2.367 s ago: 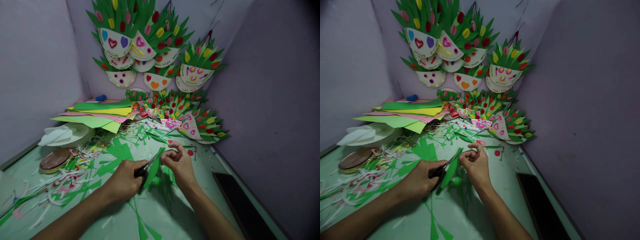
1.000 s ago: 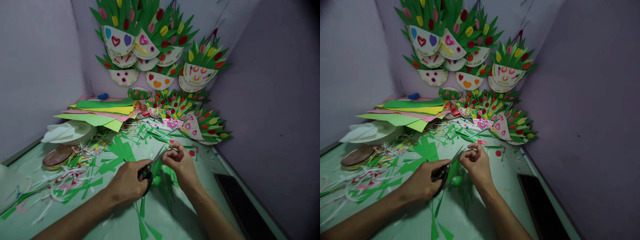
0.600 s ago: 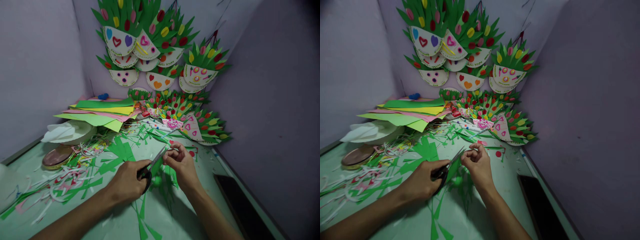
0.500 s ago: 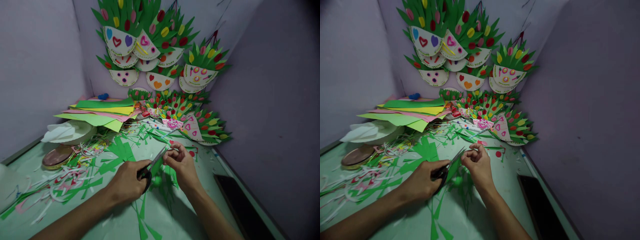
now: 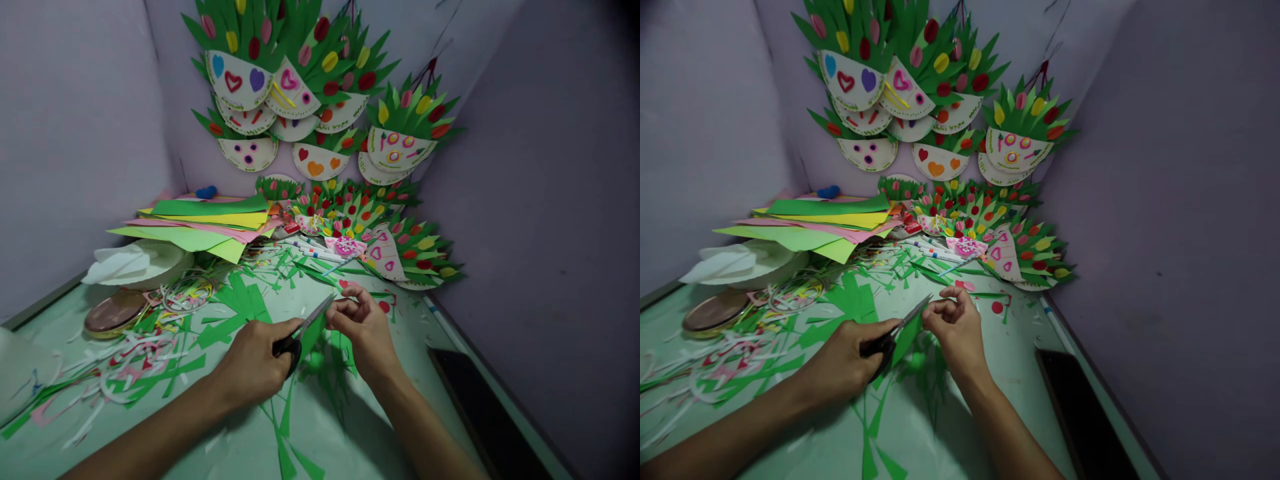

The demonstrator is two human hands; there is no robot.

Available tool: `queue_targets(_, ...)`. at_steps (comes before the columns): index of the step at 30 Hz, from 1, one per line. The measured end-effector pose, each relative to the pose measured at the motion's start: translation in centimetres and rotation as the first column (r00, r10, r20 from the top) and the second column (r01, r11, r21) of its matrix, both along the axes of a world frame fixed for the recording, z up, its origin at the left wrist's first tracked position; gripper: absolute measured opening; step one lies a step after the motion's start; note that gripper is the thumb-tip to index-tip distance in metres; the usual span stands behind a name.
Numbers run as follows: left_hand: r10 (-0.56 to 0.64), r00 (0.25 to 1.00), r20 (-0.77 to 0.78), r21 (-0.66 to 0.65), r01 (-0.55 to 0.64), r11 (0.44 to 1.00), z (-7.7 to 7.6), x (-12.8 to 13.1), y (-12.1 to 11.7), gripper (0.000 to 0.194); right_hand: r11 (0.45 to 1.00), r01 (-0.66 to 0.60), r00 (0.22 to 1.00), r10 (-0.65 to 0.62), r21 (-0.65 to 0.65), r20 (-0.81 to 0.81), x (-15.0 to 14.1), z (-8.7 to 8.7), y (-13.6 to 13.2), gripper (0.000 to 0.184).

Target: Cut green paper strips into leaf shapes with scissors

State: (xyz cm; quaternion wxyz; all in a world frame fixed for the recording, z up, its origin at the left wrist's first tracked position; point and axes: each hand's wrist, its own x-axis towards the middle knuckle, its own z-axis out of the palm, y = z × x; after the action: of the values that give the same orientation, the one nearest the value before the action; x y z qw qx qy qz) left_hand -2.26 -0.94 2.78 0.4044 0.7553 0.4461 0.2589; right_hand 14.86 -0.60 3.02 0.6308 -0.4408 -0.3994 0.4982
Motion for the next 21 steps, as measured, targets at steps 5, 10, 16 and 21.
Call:
queue_targets(5,-0.069,0.997,0.026,-0.023,0.070,0.997,0.0,0.1,0.0,0.039,1.000,0.000,1.000,0.000,-0.011,-0.006,0.0,-0.1,0.1,0.042)
queue_targets(10,-0.069,0.983,0.173,-0.139,0.094,0.986,0.0,0.3,0.2,0.032,0.999,0.013,1.000,-0.013,-0.048,0.003,-0.3,-0.1,0.0,0.042)
queue_targets(16,0.073,0.988,0.136,-0.328,-0.024,0.944,-0.1,0.2,1.1,0.034,0.984,0.008,0.987,0.021,-0.180,0.159,2.9,1.1,0.9,0.046)
queue_targets(21,-0.129,0.992,-0.010,-0.279,0.121,0.953,-0.9,0.4,-0.2,0.011,0.965,0.200,0.849,-0.083,-0.171,0.522,8.1,1.2,2.8,0.031)
